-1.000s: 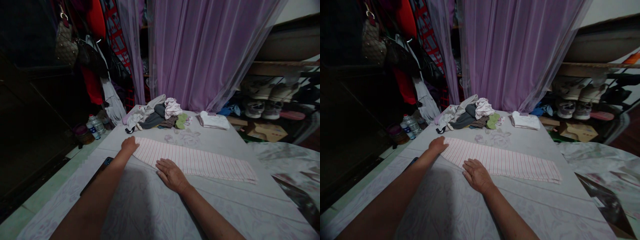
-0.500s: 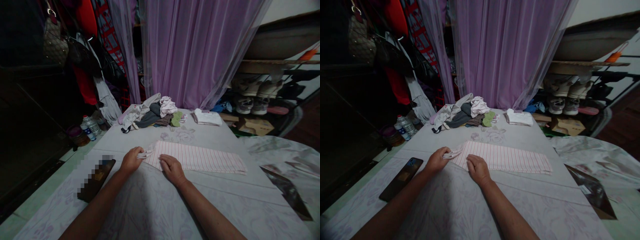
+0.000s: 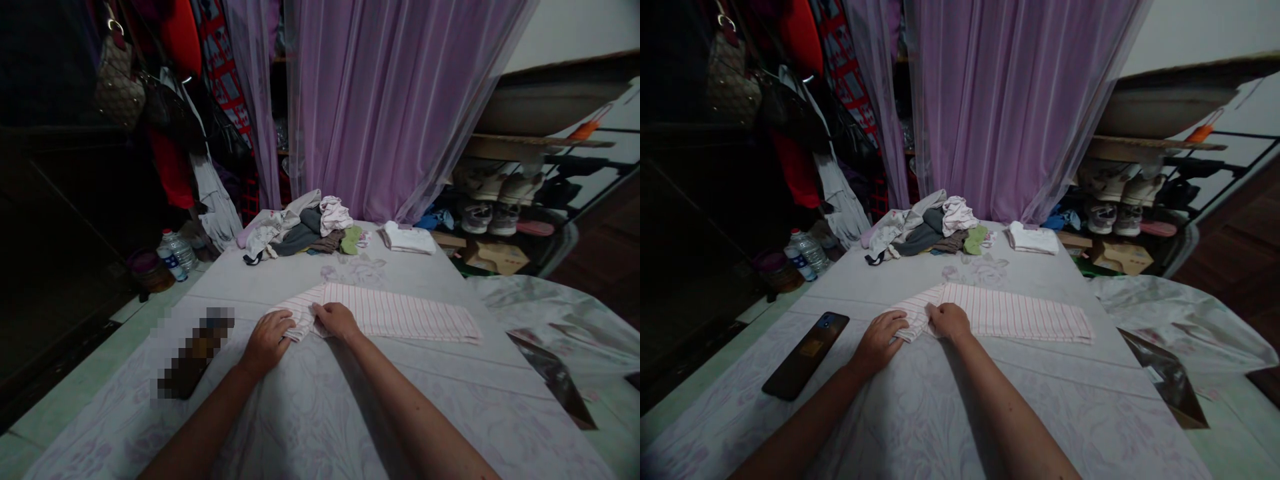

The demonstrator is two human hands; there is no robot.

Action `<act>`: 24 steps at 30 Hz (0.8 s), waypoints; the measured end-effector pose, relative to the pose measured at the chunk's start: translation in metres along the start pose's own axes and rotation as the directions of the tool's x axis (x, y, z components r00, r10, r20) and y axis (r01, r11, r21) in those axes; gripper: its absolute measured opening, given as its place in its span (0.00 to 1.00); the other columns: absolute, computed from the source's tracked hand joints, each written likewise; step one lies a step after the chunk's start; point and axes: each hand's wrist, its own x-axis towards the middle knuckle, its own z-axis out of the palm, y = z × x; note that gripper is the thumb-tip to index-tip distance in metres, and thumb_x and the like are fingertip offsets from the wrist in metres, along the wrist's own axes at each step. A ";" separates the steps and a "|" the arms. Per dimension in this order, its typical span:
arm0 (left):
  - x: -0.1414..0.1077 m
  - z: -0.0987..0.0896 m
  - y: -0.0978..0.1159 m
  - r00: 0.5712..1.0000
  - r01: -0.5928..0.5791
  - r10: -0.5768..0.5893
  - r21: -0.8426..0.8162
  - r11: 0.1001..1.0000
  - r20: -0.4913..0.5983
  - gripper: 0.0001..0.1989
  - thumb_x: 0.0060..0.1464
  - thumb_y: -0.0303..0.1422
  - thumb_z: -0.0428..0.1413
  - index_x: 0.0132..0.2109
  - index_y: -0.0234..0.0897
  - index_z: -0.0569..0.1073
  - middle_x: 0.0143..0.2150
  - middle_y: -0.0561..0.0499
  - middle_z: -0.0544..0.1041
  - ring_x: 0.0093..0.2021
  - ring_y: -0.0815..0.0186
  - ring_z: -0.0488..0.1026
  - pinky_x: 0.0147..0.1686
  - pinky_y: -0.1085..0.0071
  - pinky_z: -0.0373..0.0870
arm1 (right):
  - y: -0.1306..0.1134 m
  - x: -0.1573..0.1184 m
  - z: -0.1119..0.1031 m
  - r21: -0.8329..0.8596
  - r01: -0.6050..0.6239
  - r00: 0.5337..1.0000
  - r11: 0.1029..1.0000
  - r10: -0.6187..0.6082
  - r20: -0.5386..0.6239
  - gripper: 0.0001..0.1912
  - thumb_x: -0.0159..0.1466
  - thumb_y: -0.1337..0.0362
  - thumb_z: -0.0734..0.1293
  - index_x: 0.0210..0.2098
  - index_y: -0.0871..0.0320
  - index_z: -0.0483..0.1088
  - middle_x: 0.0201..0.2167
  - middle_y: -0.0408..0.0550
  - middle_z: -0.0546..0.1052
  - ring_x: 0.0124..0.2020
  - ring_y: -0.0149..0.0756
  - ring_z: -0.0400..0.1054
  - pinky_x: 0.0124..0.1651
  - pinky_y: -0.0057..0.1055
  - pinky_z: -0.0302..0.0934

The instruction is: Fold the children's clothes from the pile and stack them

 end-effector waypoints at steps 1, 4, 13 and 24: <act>0.000 0.000 0.000 1.000 0.003 -0.003 -0.005 1.000 0.000 0.13 0.52 0.24 0.53 0.44 0.39 0.74 0.49 0.46 0.76 0.51 0.60 0.71 0.52 0.62 0.68 | -0.004 0.002 0.001 0.021 -0.011 0.999 1.000 0.010 0.032 0.24 0.65 0.50 0.60 0.22 0.58 0.75 0.23 0.50 0.77 0.27 0.35 0.69 0.29 0.28 0.52; 0.000 0.002 -0.001 0.999 0.031 -0.031 -0.031 0.999 0.010 0.14 0.51 0.24 0.52 0.44 0.38 0.73 0.47 0.46 0.76 0.50 0.60 0.71 0.51 0.63 0.68 | -0.008 0.008 0.006 0.100 -0.024 0.999 0.995 0.021 0.034 0.15 0.58 0.57 0.67 0.19 0.58 0.72 0.19 0.45 0.73 0.24 0.32 0.65 0.27 0.27 0.49; -0.002 0.004 -0.022 0.975 0.222 -0.222 0.014 0.975 0.006 0.14 0.50 0.22 0.46 0.42 0.38 0.70 0.41 0.47 0.77 0.45 0.60 0.73 0.49 0.64 0.70 | 0.018 0.006 0.020 0.301 -0.032 0.994 0.953 0.061 -0.088 0.13 0.57 0.61 0.63 0.18 0.57 0.66 0.17 0.40 0.67 0.22 0.29 0.61 0.24 0.24 0.49; 0.039 -0.030 -0.019 0.842 0.436 -0.451 0.117 0.892 0.296 0.08 0.56 0.33 0.52 0.43 0.42 0.70 0.39 0.51 0.78 0.42 0.61 0.75 0.40 0.70 0.67 | 0.021 0.005 0.029 0.398 0.112 0.991 0.910 -0.076 -0.106 0.22 0.61 0.49 0.61 0.19 0.57 0.67 0.16 0.41 0.68 0.22 0.30 0.62 0.27 0.25 0.52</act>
